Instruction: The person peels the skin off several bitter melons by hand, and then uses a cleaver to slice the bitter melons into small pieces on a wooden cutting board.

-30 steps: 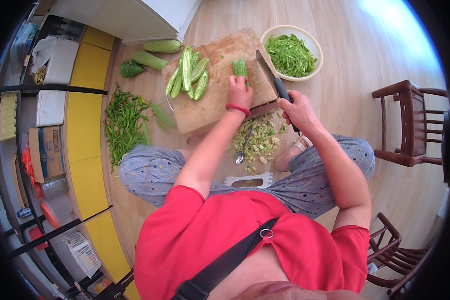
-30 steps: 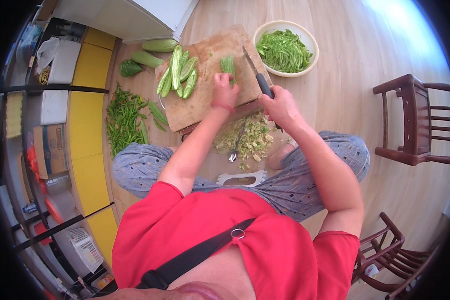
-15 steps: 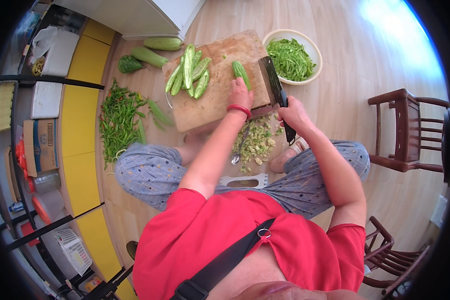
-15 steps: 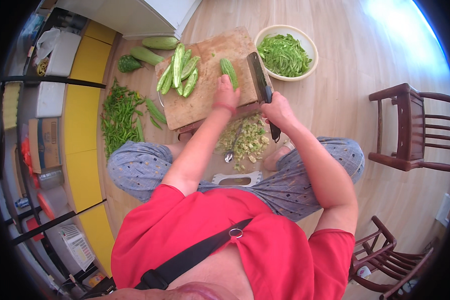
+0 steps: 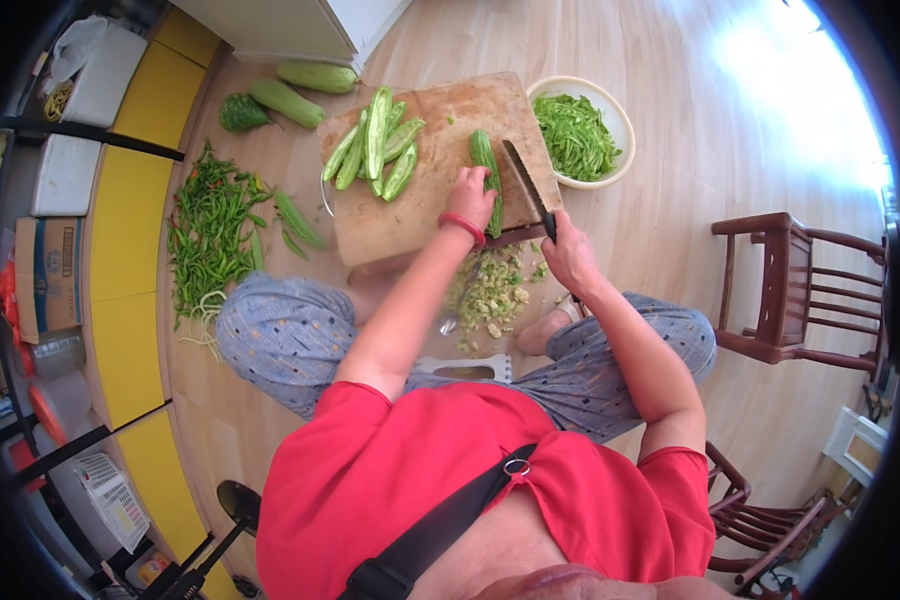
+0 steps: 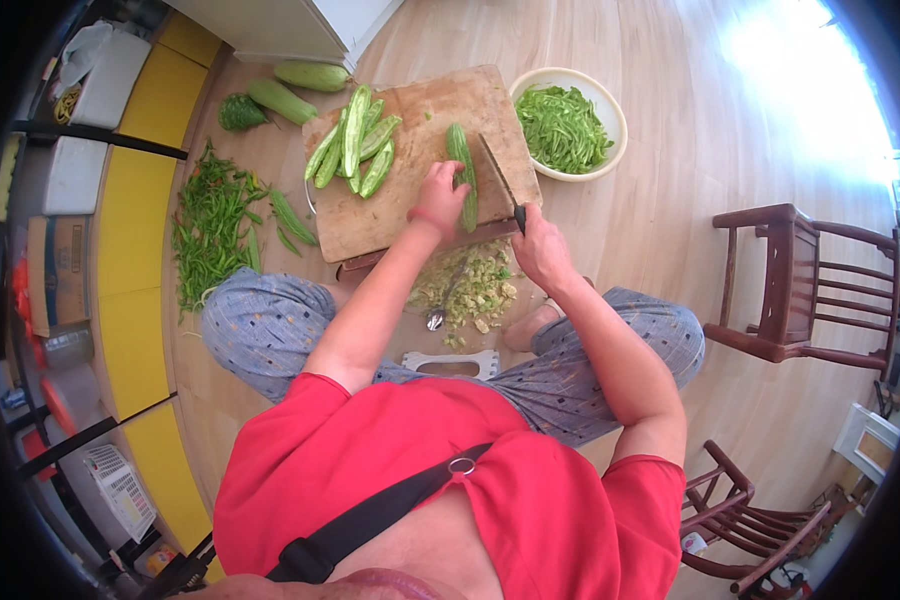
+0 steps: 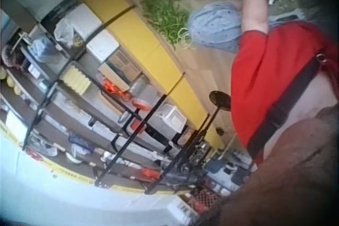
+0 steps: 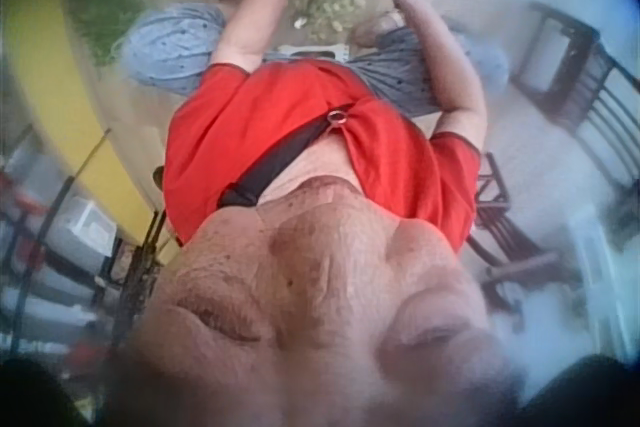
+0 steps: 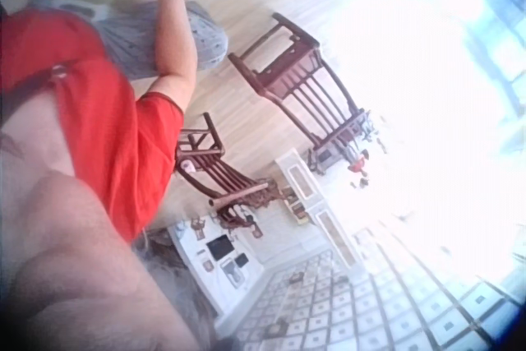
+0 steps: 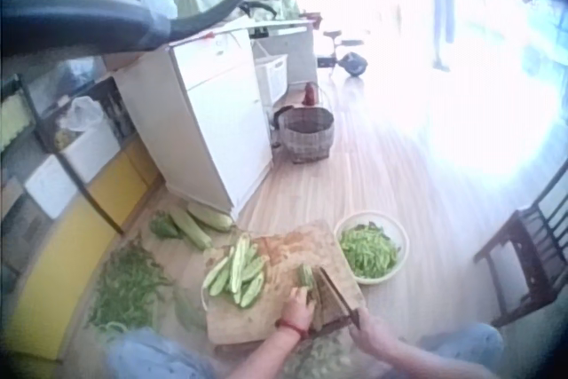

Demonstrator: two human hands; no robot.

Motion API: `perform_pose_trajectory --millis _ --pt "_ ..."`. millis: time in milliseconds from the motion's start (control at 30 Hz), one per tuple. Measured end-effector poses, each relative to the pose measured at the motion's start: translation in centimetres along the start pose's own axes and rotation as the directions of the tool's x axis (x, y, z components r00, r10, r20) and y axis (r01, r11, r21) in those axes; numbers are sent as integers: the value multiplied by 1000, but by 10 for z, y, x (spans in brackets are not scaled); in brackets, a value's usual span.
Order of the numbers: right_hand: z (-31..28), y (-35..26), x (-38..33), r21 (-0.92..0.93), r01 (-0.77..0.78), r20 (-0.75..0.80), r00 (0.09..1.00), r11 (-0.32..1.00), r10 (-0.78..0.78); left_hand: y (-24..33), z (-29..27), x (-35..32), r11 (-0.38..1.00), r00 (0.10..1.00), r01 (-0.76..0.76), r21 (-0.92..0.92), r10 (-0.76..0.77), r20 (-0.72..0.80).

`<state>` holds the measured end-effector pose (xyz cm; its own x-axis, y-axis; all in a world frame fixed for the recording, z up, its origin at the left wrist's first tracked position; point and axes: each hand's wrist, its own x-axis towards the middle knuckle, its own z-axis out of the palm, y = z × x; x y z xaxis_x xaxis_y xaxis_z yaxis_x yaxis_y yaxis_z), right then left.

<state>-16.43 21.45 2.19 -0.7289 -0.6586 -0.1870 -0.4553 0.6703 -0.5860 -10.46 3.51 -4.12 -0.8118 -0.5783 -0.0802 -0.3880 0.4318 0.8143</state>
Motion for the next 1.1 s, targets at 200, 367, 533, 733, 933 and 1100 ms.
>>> perform_pose_trajectory --millis 200,367,533,733,933,1100 --pt "-7 -12 9 -90 -2 11 1000 996 3 16 -17 4 904 965 -255 344 219 142" --pt "0 -15 25 -187 52 -13 998 981 -56 13 -26 17 882 948 -298 364 228 224" --pt "8 -18 32 -152 -78 -17 997 985 76 10 -30 15 909 954 -271 317 209 217" --pt "14 -12 34 103 -153 21 988 983 151 1 -22 18 971 969 -207 116 187 159" --pt "18 -19 30 92 -93 -26 995 991 95 -8 -21 21 958 950 -284 27 278 146" --pt "20 -17 34 -55 -39 -20 999 998 38 -5 -20 24 892 901 -432 132 421 101"
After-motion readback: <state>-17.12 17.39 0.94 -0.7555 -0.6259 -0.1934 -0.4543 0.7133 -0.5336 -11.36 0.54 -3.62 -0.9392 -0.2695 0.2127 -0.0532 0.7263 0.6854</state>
